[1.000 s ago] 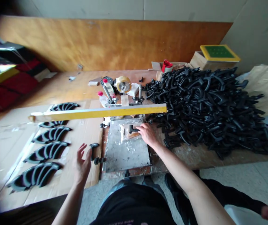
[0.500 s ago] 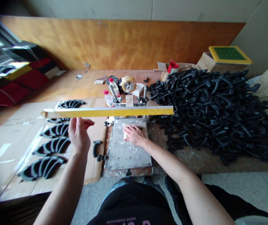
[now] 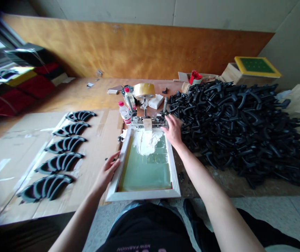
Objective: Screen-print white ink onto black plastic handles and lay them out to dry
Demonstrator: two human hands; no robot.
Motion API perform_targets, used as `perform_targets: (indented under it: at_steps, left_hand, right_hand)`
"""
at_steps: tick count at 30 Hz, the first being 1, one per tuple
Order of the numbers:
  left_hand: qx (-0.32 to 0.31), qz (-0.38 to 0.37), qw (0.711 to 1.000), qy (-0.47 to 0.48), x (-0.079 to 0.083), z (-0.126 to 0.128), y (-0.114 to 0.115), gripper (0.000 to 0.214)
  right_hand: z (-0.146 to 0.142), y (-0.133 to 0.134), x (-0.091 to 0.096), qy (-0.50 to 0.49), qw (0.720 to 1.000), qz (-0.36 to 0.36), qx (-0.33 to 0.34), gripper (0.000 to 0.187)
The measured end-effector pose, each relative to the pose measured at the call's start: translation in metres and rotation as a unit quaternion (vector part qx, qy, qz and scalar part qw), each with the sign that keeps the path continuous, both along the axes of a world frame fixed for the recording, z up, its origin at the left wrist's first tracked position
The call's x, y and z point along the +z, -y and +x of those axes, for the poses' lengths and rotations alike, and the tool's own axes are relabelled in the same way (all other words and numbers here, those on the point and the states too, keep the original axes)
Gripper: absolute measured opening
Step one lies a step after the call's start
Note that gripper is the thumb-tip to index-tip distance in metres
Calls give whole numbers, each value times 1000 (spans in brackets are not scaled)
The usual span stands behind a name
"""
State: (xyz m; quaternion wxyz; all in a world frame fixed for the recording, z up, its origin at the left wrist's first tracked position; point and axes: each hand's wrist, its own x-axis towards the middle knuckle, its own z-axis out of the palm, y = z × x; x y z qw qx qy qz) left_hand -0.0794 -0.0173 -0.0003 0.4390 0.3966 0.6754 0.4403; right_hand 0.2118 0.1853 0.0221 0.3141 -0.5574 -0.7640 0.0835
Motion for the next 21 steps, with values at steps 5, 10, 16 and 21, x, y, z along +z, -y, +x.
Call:
perform_targets:
  at_steps: [5, 10, 16, 21]
  left_hand:
    - [-20, -36, 999, -18, -47, 3, -3, 74]
    - [-15, -57, 998, 2, -53, 2, -3, 73]
    - [-2, -53, 999, -6, -51, 2, -2, 73]
    - [9, -49, 998, 38, -46, 4, -3, 76]
  right_hand:
    - [-74, -11, 7, 134, 978, -54, 153, 32]
    - [-68, 21, -5, 194, 948, -100, 231, 13]
    - [-41, 47, 5, 187, 888, -81, 412, 15]
    - [-47, 46, -15, 162, 923, 20, 349, 19]
